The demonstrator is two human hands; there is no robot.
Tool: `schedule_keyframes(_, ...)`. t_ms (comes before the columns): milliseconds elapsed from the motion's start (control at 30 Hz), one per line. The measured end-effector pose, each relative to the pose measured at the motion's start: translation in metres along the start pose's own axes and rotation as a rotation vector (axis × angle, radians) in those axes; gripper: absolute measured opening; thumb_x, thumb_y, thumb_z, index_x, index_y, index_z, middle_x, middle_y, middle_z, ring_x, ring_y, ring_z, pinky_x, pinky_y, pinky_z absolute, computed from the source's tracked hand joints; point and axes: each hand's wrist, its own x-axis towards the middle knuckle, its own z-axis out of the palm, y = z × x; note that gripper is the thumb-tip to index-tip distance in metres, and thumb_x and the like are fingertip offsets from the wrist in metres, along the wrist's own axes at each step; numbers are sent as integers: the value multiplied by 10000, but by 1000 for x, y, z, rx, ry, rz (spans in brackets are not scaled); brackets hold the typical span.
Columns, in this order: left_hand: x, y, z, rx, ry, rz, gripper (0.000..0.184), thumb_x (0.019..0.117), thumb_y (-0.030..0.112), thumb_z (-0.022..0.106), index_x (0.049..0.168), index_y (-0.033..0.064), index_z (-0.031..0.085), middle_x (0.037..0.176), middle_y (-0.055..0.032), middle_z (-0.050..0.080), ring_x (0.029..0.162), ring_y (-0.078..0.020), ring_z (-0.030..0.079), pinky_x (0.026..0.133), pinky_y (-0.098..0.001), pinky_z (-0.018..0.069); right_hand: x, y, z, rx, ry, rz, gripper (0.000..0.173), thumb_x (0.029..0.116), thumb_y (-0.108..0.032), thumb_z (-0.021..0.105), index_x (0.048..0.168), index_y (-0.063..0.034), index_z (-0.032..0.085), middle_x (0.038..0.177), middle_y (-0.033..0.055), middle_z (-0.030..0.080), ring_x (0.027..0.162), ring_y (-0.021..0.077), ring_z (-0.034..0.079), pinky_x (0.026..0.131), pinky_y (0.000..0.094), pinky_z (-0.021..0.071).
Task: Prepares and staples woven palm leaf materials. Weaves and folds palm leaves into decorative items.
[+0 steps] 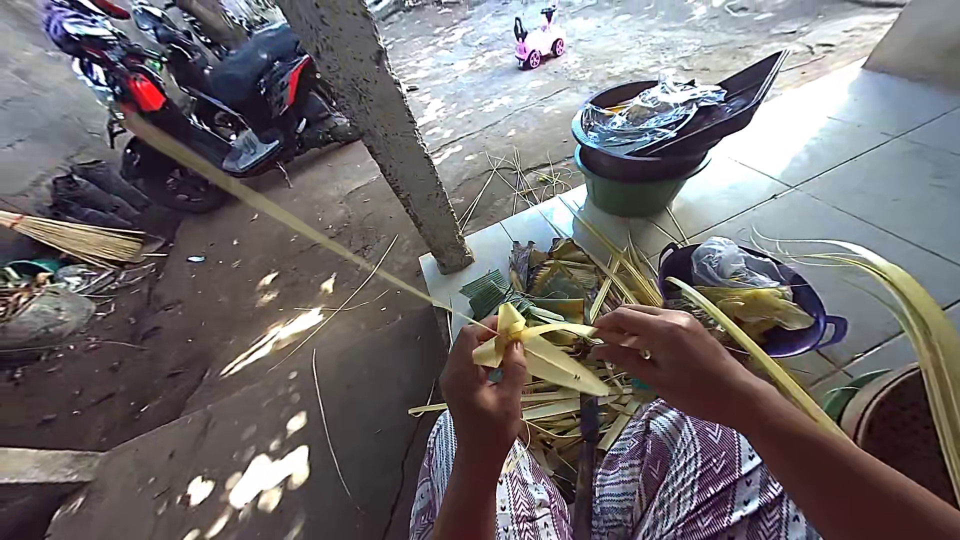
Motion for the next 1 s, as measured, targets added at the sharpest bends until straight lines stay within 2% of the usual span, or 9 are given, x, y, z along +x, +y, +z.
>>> schedule_keyframes(133, -13, 3, 3, -131, 5, -28, 194, 888, 36, 679, 1066, -3, 611, 927, 57, 695, 830, 7, 695, 760, -218, 621, -2, -18, 20, 28, 68, -13, 347, 1023, -319, 601, 1243, -56, 661, 949, 73, 704, 704, 170, 652, 651, 369, 566)
schedule_keyframes(300, -46, 3, -3, -456, -274, -275, 498, 844, 21, 757, 1271, -7, 502, 1121, 45, 715, 1007, -71, 716, 881, -291, 617, 12, -25, 14, -224, 161, -247, 202, 1003, -212, 585, 952, -91, 738, 791, 49, 649, 616, 183, 641, 507, 357, 519)
schedule_keyframes(367, -55, -9, -13, -621, -399, -357, 379, 890, 94, 735, 1249, 138, 621, 1153, 77, 725, 1050, -65, 701, 923, -298, 596, 17, -28, 2, -282, 23, -313, 204, 995, -222, 596, 900, -106, 734, 749, 30, 619, 610, 174, 628, 503, 352, 495)
schedule_keyframes(433, -52, -21, -21, -836, -460, -550, 163, 970, 250, 640, 1074, 207, 758, 1017, 27, 774, 913, -91, 739, 804, -298, 619, 20, -31, -10, -290, -173, -350, 213, 1012, -233, 591, 902, -123, 736, 773, 14, 627, 647, 151, 629, 548, 342, 497)
schedule_keyframes(500, -42, -30, -30, -873, -661, -724, 575, 968, 671, 461, 999, 187, 771, 906, -23, 775, 776, -129, 746, 673, -289, 618, 22, -33, -13, -301, -294, -395, 213, 1014, -230, 591, 895, -134, 739, 776, 4, 633, 662, 133, 628, 571, 328, 498)
schedule_keyframes(567, -32, -32, -33, -793, -873, -784, 785, 779, 886, 464, 982, 191, 767, 855, -11, 760, 700, -103, 721, 602, -260, 593, 24, -35, -8, -321, -368, -439, 192, 1002, -198, 602, 882, -124, 732, 769, 16, 627, 664, 148, 623, 588, 344, 491)
schedule_keyframes(733, -14, -31, -22, -735, -1124, -819, 164, 951, 311, 642, 884, 190, 729, 838, 44, 748, 702, -39, 697, 611, -209, 571, 34, -37, 3, -325, -500, -429, 148, 990, -166, 638, 930, -80, 742, 830, 74, 647, 768, 226, 644, 747, 445, 489)
schedule_keyframes(867, -22, -16, -5, -652, -863, -1024, 388, 1063, 212, 264, 1045, 75, 627, 902, -35, 752, 790, -132, 737, 718, -279, 613, 39, -24, 10, -315, -501, -401, 130, 982, -151, 645, 925, -101, 750, 842, 61, 656, 795, 214, 642, 775, 449, 475)
schedule_keyframes(1000, -38, -15, 14, -614, -570, -1129, 104, 1025, -12, 459, 1100, -3, 529, 948, -68, 668, 836, -149, 701, 795, -310, 605, 39, -19, 13, -221, -623, -274, 126, 995, -150, 648, 988, -65, 740, 917, 95, 680, 860, 240, 655, 776, 446, 487)
